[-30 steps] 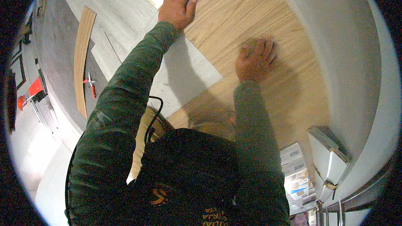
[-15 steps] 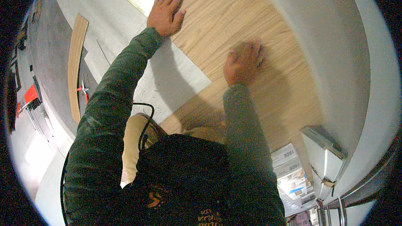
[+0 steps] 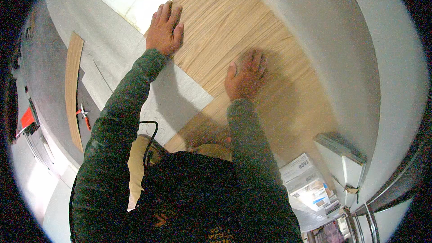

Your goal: The person positions wooden-patterned tiling sheets onto a floor, uses a utility knife to score and trim a sheet, and presses the sheets firmly into place by hand.

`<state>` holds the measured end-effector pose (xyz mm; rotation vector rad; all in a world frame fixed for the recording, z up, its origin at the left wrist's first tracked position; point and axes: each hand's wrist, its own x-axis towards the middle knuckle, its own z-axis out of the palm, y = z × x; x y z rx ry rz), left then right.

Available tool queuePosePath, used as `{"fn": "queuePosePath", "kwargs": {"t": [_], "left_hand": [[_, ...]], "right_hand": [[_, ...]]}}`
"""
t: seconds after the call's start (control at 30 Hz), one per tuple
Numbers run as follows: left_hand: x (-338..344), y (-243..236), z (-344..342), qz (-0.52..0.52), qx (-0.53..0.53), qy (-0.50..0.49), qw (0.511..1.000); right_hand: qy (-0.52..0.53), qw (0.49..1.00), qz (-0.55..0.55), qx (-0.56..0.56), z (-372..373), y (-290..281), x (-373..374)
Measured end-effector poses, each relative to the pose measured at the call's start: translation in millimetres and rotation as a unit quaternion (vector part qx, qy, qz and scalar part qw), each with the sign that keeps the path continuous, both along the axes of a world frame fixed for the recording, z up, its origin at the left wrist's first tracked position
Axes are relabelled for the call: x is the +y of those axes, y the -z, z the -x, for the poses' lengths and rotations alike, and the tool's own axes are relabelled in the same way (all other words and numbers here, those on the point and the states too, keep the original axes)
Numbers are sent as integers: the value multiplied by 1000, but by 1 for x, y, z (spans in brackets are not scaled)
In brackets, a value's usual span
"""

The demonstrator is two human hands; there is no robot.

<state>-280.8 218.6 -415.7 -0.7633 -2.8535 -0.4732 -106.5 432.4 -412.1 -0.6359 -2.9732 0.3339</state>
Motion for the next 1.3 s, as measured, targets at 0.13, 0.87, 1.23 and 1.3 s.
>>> {"fn": "queuePosePath", "kwargs": {"t": [0.13,0.87,1.23,1.3], "left_hand": [[0,0,-2,-11,-4,-8,1000],[124,4,54,-80,-73,-289,951],[127,3,62,-112,-17,-274,955],[125,-7,56,-124,-95,-246,956]], "right_hand": [[-1,1000,-12,-6,0,0,-2],[-63,993,-16,94,-3,16,-3],[-100,983,-110,106,-4,24,7],[-113,978,-118,127,-3,28,13]]}}
